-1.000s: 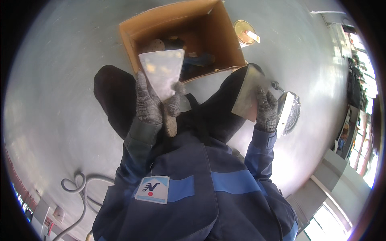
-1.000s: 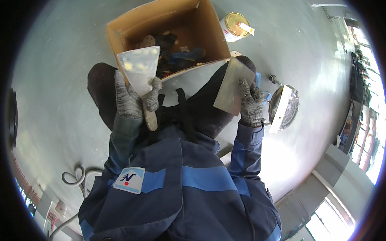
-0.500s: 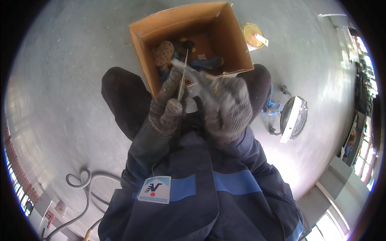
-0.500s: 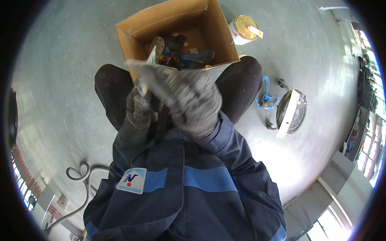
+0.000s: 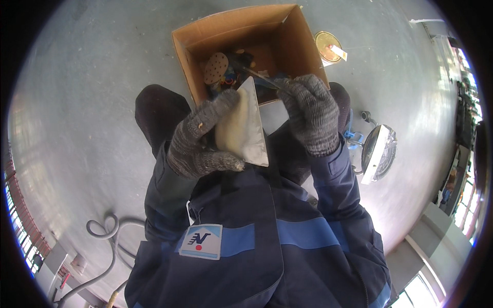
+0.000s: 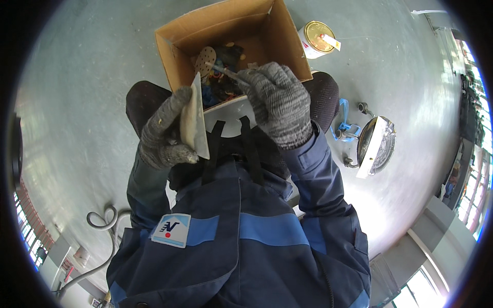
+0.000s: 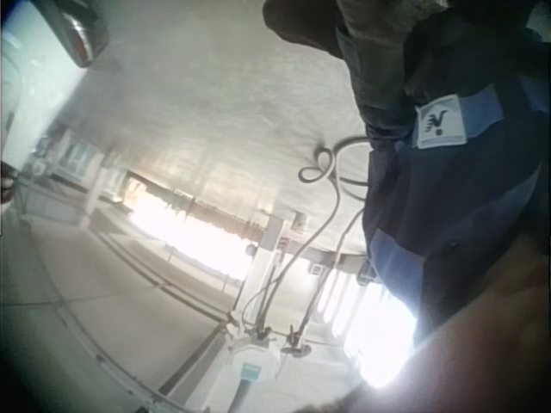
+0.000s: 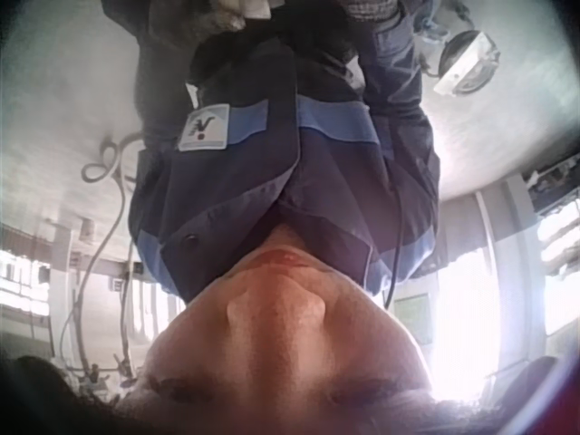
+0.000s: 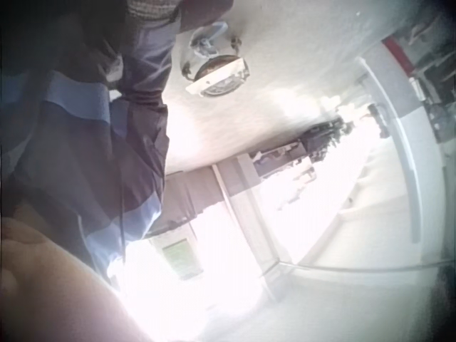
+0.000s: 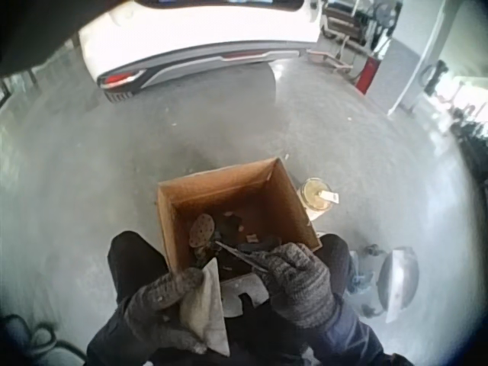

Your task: The person applies yellow body filler to a white car bumper using a metal spreader, smoothing it across the surface. They repeatedly load filler from a container and spread it evenly, then place the spreader into a cardboard box.

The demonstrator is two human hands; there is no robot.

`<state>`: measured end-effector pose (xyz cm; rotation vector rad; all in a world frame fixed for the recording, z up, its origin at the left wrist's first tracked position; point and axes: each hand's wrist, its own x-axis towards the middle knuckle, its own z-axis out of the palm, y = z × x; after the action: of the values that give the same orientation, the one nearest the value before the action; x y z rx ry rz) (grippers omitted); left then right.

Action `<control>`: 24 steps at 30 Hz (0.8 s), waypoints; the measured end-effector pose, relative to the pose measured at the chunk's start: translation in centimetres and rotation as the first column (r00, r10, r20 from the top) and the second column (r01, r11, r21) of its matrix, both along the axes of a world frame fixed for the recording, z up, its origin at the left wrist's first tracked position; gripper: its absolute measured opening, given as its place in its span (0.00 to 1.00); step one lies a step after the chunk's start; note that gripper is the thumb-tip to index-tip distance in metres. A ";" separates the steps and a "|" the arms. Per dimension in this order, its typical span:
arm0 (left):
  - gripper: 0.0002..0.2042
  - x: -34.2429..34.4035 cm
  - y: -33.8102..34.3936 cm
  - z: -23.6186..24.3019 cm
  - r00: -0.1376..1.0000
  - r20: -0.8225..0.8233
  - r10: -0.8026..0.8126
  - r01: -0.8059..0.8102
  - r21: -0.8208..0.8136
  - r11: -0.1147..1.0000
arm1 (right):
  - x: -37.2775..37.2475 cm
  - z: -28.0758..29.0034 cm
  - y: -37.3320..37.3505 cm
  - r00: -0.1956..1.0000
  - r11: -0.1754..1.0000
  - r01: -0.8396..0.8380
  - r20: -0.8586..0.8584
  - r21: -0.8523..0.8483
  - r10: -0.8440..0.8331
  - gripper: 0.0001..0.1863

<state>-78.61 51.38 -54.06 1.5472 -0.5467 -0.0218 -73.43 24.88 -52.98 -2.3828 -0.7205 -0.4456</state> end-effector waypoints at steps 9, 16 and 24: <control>0.29 -2.7 -2.9 -7.1 0.855 -0.358 0.375 -0.412 -0.032 0.911 | -3.1 3.0 3.6 0.946 0.982 0.128 0.279 0.136 -0.162 0.19; 0.26 -6.2 -5.3 -9.9 0.659 -0.752 0.027 -0.493 -0.405 0.770 | -5.6 1.2 6.9 0.963 0.947 -0.259 0.119 0.189 0.240 0.33; 0.22 -3.5 -7.3 -5.8 0.801 -0.563 0.203 -0.474 -0.389 0.790 | -2.9 0.3 5.0 0.980 0.976 0.086 -0.196 0.202 -0.046 0.36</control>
<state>-82.07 44.07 -59.83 1.0254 0.1616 0.0142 -76.33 29.85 -52.68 -2.2176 -0.4838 -0.2992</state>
